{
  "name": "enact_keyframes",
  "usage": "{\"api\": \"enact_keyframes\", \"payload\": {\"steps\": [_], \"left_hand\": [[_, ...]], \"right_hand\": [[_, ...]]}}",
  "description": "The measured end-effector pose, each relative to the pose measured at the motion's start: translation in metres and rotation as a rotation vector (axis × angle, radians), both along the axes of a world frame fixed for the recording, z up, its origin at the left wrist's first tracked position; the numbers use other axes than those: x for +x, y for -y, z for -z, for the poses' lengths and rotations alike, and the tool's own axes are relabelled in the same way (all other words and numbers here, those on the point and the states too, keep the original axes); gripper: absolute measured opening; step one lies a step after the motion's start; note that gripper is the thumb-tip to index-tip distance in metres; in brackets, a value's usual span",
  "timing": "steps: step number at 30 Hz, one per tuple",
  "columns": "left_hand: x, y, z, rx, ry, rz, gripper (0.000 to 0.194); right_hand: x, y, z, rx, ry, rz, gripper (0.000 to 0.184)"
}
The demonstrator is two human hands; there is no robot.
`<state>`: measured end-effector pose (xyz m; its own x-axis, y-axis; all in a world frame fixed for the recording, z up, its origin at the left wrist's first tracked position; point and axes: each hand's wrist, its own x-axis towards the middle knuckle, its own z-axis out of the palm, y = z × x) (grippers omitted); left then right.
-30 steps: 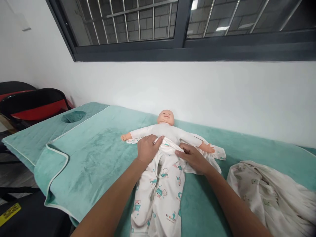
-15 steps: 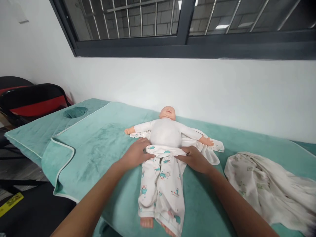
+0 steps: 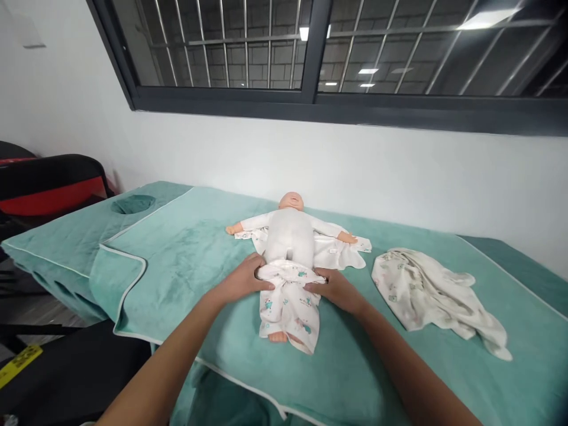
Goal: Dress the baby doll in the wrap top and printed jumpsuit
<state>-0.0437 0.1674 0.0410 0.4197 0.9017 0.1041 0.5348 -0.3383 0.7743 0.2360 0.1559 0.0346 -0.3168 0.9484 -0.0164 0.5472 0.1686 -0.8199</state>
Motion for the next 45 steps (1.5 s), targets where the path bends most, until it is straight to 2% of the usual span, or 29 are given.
{"api": "enact_keyframes", "payload": {"steps": [3, 7, 9, 11, 13, 14, 15, 16, 18, 21, 24, 28, 31, 35, 38, 40, 42, 45], "left_hand": [[0.008, 0.013, 0.007, 0.072, 0.001, -0.074, 0.035], [0.014, 0.028, 0.005, -0.082, 0.068, -0.244, 0.032], [0.009, 0.038, -0.001, -0.126, 0.113, -0.169, 0.035], [0.002, 0.050, -0.008, -0.100, 0.115, -0.003, 0.064], [-0.003, 0.064, -0.010, -0.034, 0.029, 0.129, 0.102], [-0.004, 0.071, -0.009, 0.004, -0.044, 0.159, 0.115], [-0.003, 0.078, -0.006, 0.048, -0.123, 0.167, 0.121], [-0.002, 0.084, -0.003, 0.097, -0.193, 0.157, 0.120], [0.002, 0.093, 0.002, 0.203, -0.278, 0.113, 0.106], [0.007, 0.103, 0.002, 0.239, -0.233, 0.053, 0.080], [0.009, 0.108, -0.012, 0.066, -0.094, -0.035, 0.069], [0.015, 0.113, -0.034, -0.209, 0.162, -0.085, 0.057], [0.021, 0.119, -0.045, -0.331, 0.243, -0.095, 0.048], [0.023, 0.123, -0.054, -0.487, 0.390, 0.097, 0.043], [0.020, 0.114, -0.057, -0.538, 0.641, 0.076, 0.050], [0.015, 0.104, -0.060, -0.525, 0.749, 0.060, 0.053], [0.008, 0.094, -0.067, -0.495, 0.737, 0.119, 0.052], [-0.004, 0.083, -0.091, -0.451, 0.464, 0.326, 0.053]], "right_hand": [[-0.013, 0.008, 0.005, 0.027, -0.065, 0.141, 0.021], [-0.018, 0.018, 0.005, -0.046, -0.174, 0.240, 0.029], [-0.014, 0.030, 0.000, -0.064, -0.141, 0.197, 0.036], [-0.011, 0.048, -0.004, -0.041, -0.087, 0.088, 0.053], [-0.013, 0.067, -0.005, 0.035, -0.019, 0.001, 0.084], [-0.017, 0.076, -0.005, 0.097, 0.036, -0.006, 0.096], [-0.023, 0.084, -0.005, 0.163, 0.109, 0.010, 0.100], [-0.029, 0.091, -0.004, 0.224, 0.188, 0.036, 0.096], [-0.040, 0.101, -0.006, 0.288, 0.330, 0.076, 0.074], [-0.047, 0.107, -0.016, 0.218, 0.379, 0.112, 0.048], [-0.044, 0.110, -0.034, 0.021, 0.128, 0.097, 0.043], [-0.037, 0.114, -0.056, -0.410, -0.339, -0.112, 0.042], [-0.033, 0.115, -0.064, -0.541, -0.440, -0.154, 0.044], [-0.027, 0.111, -0.068, -0.532, -0.446, -0.193, 0.045], [-0.019, 0.100, -0.075, -0.459, -0.483, -0.185, 0.049], [-0.014, 0.090, -0.084, -0.339, -0.426, -0.150, 0.052], [-0.008, 0.079, -0.098, -0.173, -0.215, -0.146, 0.051], [-0.002, 0.063, -0.125, 0.032, 0.231, -0.230, 0.048]]}}
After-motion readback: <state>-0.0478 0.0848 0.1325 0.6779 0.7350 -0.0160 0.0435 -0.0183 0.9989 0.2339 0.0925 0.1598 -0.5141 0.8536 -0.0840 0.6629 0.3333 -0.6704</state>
